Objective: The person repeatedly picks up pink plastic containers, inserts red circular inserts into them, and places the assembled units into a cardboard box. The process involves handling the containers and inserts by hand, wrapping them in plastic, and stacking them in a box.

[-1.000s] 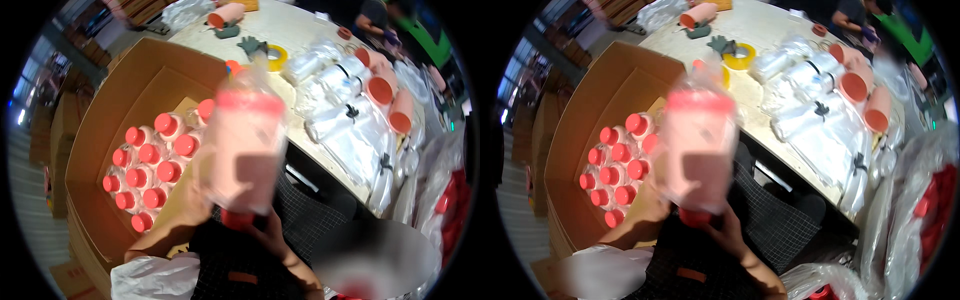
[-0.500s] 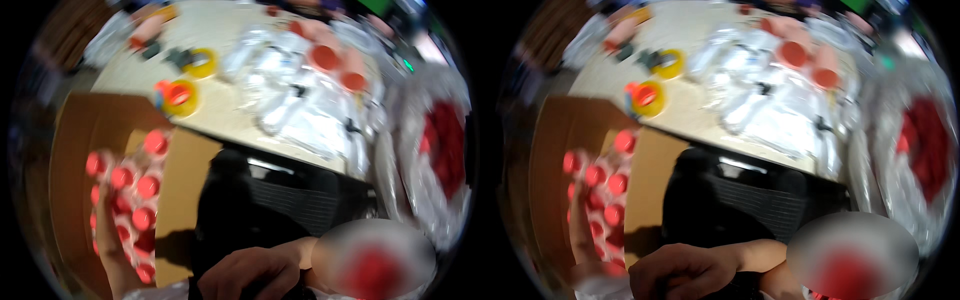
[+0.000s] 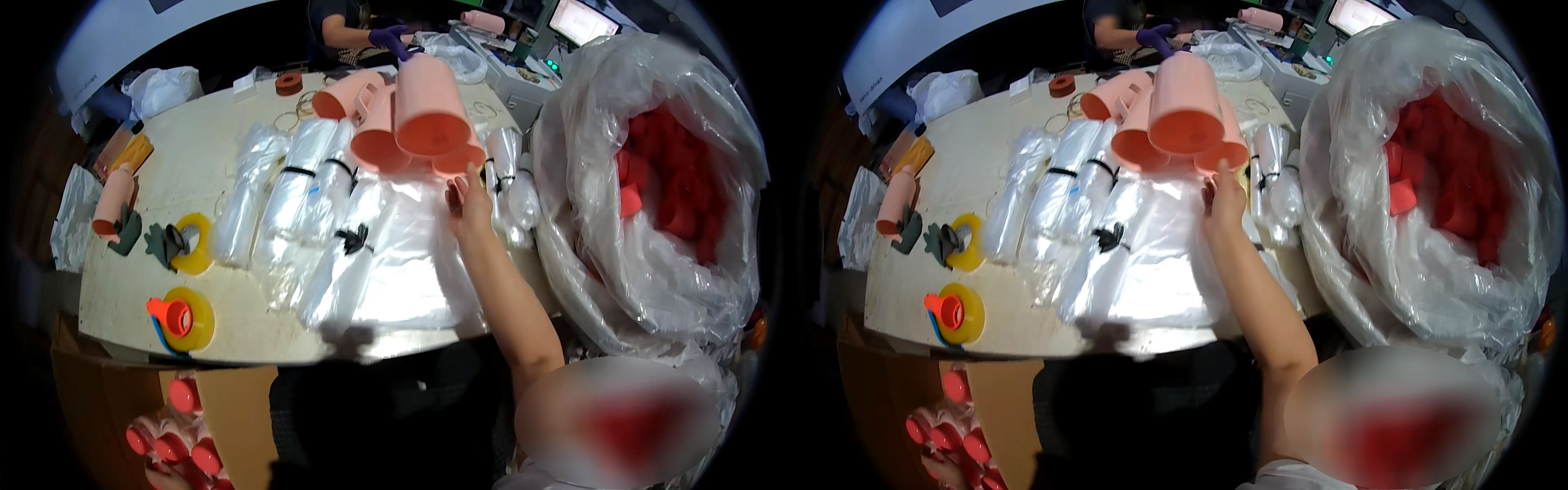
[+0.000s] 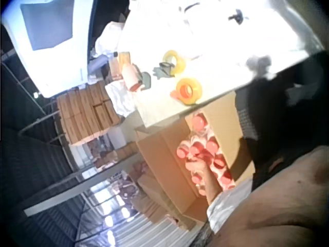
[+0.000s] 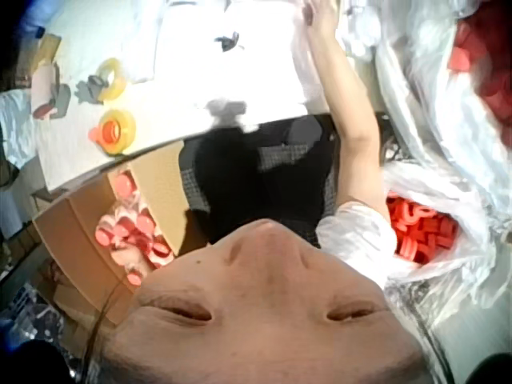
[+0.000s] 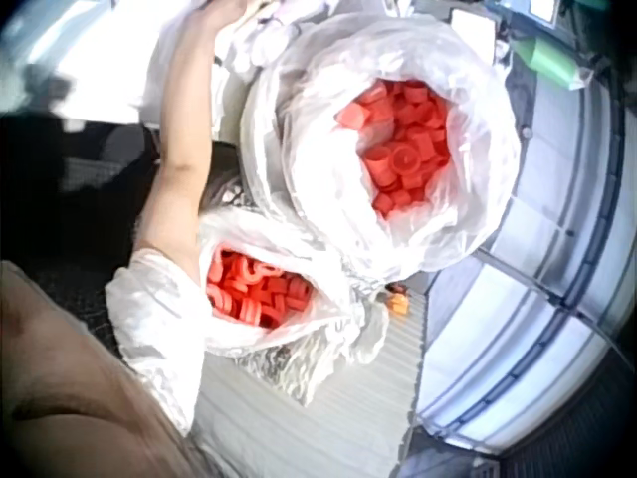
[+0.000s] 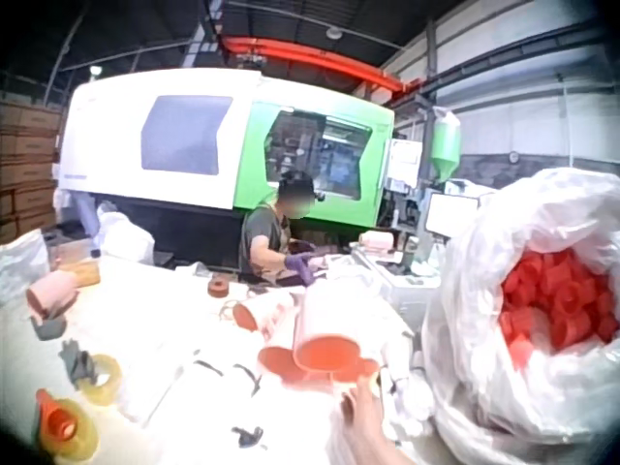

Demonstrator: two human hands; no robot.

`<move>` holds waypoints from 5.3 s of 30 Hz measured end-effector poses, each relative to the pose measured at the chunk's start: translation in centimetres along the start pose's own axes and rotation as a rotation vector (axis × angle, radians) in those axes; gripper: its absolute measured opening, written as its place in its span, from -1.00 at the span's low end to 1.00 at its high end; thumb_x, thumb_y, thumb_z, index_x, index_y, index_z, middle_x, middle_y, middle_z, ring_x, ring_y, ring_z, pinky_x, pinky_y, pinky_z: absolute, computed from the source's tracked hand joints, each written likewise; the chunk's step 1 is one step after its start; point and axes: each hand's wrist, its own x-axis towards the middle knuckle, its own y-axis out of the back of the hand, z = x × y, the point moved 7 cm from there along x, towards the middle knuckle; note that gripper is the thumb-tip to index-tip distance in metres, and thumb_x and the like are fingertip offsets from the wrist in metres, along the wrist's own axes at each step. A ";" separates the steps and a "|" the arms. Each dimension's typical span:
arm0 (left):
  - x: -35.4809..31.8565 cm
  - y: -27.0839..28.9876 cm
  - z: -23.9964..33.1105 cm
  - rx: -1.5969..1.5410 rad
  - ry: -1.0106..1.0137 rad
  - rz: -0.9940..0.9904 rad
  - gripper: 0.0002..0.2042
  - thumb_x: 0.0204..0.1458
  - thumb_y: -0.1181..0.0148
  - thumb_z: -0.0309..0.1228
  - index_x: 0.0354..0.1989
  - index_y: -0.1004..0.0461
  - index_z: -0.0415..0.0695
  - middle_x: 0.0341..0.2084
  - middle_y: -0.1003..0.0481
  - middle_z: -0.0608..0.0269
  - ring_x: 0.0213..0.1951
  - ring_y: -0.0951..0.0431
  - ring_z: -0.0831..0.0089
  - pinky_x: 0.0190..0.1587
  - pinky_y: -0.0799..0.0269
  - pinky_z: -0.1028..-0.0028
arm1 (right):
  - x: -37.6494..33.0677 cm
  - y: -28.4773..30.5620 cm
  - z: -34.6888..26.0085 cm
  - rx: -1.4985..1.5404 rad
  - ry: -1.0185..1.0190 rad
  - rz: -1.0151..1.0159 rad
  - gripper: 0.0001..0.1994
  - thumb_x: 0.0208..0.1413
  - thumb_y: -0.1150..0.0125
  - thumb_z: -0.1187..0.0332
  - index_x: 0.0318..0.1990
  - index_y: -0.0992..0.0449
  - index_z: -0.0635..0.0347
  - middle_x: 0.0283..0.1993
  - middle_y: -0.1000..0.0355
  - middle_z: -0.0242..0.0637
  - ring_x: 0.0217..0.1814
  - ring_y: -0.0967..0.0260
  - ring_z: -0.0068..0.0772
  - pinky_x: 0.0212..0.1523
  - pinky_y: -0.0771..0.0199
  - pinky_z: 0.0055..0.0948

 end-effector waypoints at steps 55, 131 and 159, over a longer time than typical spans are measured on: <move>-18.2 5.6 59.8 -1.498 0.620 -1.763 -0.43 0.35 0.06 -0.14 0.38 -0.19 -0.31 0.35 -0.27 0.02 0.36 -0.25 0.09 0.41 -0.19 0.05 | -37.8 12.4 -22.3 -0.826 1.085 -0.859 -0.58 0.12 -0.23 0.19 0.06 -0.51 0.25 0.08 -0.39 -0.08 0.14 -0.35 0.04 0.14 -0.42 -0.09; -21.5 13.9 53.0 -1.309 -0.671 -1.347 -0.43 0.09 -0.31 -0.39 0.27 -0.28 -0.24 0.28 -0.30 -0.26 0.19 -0.48 -0.06 0.12 -0.53 0.19 | -43.9 10.1 -13.6 -1.396 0.422 -0.846 -0.38 -0.03 -0.42 0.12 0.11 -0.47 0.40 -0.26 -0.32 -0.08 -0.21 -0.30 -0.02 -0.11 -0.36 -0.17; -12.0 -5.4 84.7 -0.950 -0.808 -0.804 -0.75 0.20 -0.06 -0.33 -0.36 -0.58 -0.24 -0.35 -0.58 -0.02 -0.24 -0.54 0.01 -0.12 -0.44 0.20 | -27.1 14.7 -5.0 -0.521 -0.266 -0.559 -0.89 0.19 -0.22 0.46 -0.34 -0.58 0.32 -0.35 -0.53 -0.31 -0.33 -0.44 -0.58 -0.27 -0.43 -0.57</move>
